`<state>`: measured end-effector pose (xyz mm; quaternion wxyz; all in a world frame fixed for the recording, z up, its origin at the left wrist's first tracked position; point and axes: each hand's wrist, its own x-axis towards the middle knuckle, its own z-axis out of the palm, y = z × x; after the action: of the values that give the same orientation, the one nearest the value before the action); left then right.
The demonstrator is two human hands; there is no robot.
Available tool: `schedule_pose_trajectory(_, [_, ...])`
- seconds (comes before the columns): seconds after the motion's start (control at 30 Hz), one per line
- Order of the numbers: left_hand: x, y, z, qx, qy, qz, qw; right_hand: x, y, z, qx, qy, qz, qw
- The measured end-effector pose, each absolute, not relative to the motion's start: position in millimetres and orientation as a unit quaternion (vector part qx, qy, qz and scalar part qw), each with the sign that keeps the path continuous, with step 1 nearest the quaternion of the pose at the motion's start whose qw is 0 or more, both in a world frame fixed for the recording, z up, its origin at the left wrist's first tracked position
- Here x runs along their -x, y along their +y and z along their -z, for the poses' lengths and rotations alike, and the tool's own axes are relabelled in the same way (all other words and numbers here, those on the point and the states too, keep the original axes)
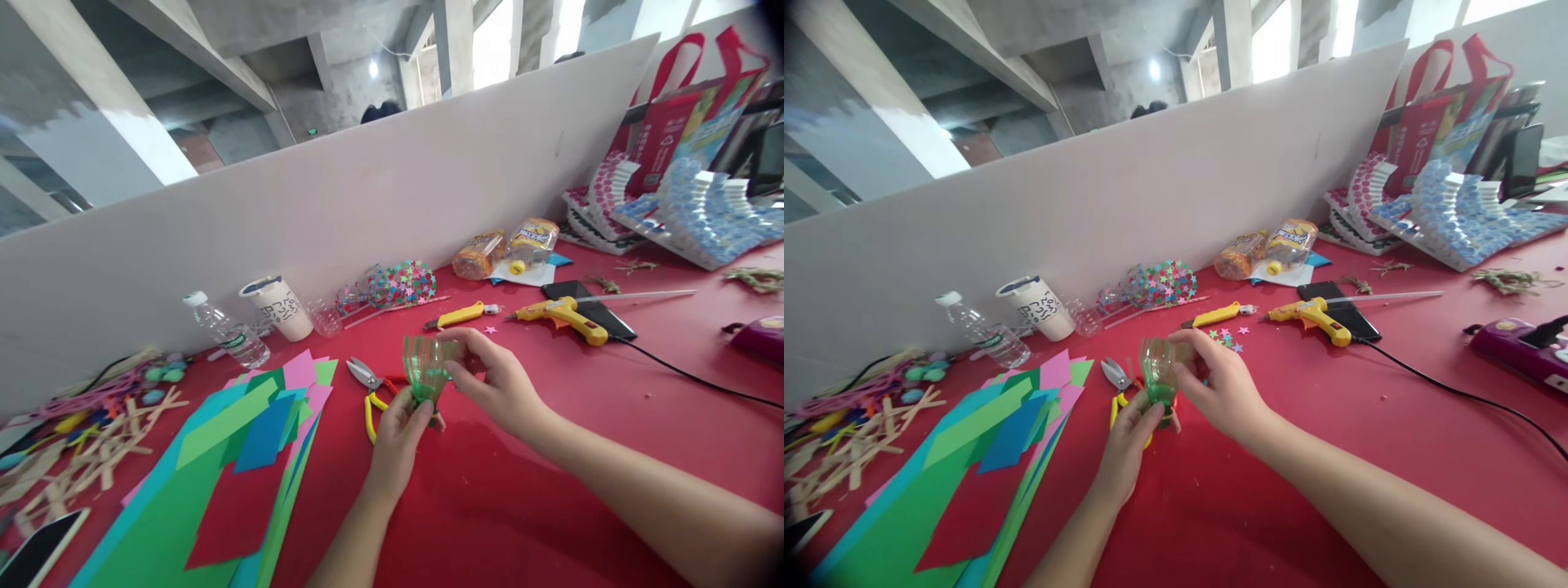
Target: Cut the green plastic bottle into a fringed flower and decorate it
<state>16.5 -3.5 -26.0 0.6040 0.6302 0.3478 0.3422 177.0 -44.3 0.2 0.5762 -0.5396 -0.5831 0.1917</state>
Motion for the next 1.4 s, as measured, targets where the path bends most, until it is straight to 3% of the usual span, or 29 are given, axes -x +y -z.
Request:
schedule_pose_trajectory(0.27, [-17, -6, 25, -0.653, 0.352, -0.327, 0.585, -183, -46, -5, 0.534, -0.546, -0.222, 0.606])
schedule_pose_trajectory(0.47, [-17, -5, 25, -0.641, 0.354, -0.342, 0.59, -180, -46, -8, 0.477, -0.504, -0.327, 0.641])
schedule_pose_trajectory(0.67, [-19, -4, 26, -0.618, 0.349, -0.357, 0.607, -179, -45, -13, 0.446, -0.495, -0.425, 0.612])
schedule_pose_trajectory(0.97, [-19, -4, 24, -0.585, 0.319, -0.371, 0.646, -176, -41, -1, 0.505, -0.529, -0.373, 0.572])
schedule_pose_trajectory(1.4, [-17, -4, 24, -0.616, 0.324, -0.351, 0.627, -180, -44, -12, 0.507, -0.482, -0.358, 0.619])
